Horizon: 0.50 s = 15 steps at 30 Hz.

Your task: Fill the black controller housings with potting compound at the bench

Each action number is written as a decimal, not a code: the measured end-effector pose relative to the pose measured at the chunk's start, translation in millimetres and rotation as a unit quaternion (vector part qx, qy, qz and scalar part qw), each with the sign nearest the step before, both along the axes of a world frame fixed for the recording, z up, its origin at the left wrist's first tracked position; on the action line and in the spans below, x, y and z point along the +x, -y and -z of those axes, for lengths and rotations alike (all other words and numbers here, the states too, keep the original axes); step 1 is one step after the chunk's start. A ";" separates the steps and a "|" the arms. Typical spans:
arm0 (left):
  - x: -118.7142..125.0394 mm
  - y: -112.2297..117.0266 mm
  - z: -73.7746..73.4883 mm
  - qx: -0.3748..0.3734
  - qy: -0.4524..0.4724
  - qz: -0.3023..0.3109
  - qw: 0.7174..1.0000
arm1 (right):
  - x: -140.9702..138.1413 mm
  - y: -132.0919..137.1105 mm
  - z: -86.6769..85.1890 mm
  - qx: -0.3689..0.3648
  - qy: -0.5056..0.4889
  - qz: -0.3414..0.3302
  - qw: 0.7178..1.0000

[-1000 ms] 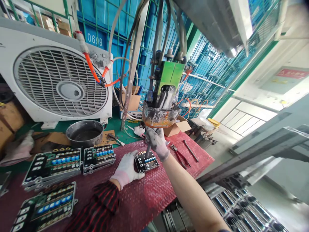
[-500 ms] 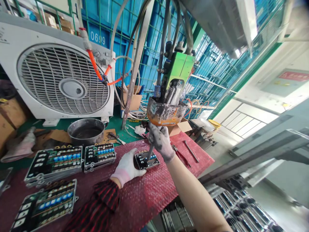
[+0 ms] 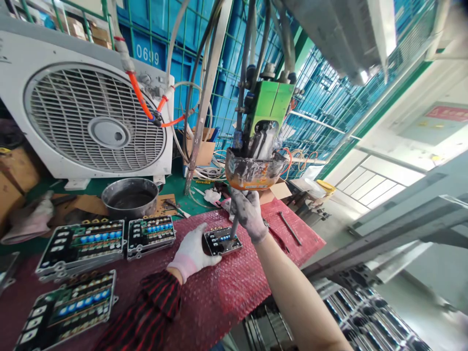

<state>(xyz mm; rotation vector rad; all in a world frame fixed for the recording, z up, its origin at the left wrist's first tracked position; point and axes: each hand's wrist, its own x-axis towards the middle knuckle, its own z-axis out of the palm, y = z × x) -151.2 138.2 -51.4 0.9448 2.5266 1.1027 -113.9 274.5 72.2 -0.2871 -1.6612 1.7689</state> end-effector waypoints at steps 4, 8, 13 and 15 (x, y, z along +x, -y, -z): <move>0.6 -0.1 -4.1 -0.004 0.009 0.006 1.000 | -0.7 -2.9 1.7 0.007 0.000 0.013 1.000; 0.4 -0.1 -2.8 -0.006 0.016 0.006 1.000 | 0.8 -2.8 -0.4 0.022 0.020 0.010 1.000; -1.2 1.0 3.4 -0.001 0.011 0.002 1.000 | 1.6 -4.9 0.3 0.017 0.025 0.001 1.000; -1.5 1.3 4.8 0.002 0.008 0.005 1.000 | 0.7 -6.8 2.3 0.014 0.019 0.008 1.000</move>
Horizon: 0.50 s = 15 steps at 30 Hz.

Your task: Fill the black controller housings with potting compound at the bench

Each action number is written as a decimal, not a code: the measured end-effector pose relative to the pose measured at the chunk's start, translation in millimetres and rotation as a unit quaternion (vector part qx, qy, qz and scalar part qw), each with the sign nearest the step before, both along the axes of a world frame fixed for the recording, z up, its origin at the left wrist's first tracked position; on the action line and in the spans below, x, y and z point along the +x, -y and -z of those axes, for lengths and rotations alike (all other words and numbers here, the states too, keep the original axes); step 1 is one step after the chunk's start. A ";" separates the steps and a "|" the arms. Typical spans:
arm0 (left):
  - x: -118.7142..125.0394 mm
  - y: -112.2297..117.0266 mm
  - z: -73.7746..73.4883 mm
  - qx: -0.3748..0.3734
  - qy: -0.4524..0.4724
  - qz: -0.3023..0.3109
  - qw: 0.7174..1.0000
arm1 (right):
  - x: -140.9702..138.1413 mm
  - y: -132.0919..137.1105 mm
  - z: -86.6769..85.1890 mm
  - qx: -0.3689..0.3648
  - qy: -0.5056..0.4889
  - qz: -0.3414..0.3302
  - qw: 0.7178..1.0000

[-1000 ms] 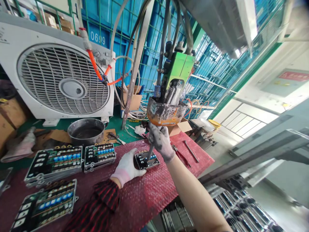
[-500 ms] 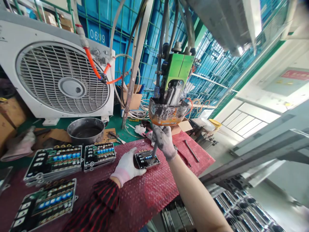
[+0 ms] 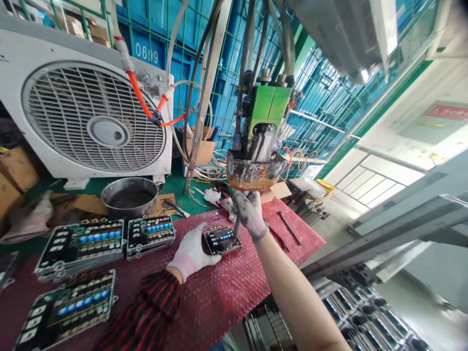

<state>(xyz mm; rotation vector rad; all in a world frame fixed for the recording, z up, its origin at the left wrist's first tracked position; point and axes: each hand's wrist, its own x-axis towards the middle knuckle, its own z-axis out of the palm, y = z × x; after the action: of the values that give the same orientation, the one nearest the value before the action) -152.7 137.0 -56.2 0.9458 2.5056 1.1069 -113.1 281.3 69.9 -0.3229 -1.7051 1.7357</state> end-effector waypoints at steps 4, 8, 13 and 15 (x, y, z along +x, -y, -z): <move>0.7 -0.2 -0.3 -0.001 -0.011 -0.001 1.000 | -0.5 -3.8 2.7 0.017 -0.007 0.009 1.000; 1.7 -0.5 -0.8 -0.009 -0.031 0.016 0.999 | 3.4 -2.9 4.4 0.014 0.005 -0.007 1.000; 0.7 -1.3 3.1 0.001 -0.074 0.050 0.996 | 8.2 4.7 11.4 -0.029 0.012 -0.050 0.998; 0.4 -1.4 4.7 0.013 -0.093 0.060 0.994 | 8.9 5.6 13.9 -0.047 0.009 -0.062 0.997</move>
<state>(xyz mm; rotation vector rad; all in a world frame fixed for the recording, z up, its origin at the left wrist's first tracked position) -152.3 138.4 -60.9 1.2424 2.5431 1.0600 -104.2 275.7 55.9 -0.2809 -1.6904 1.9121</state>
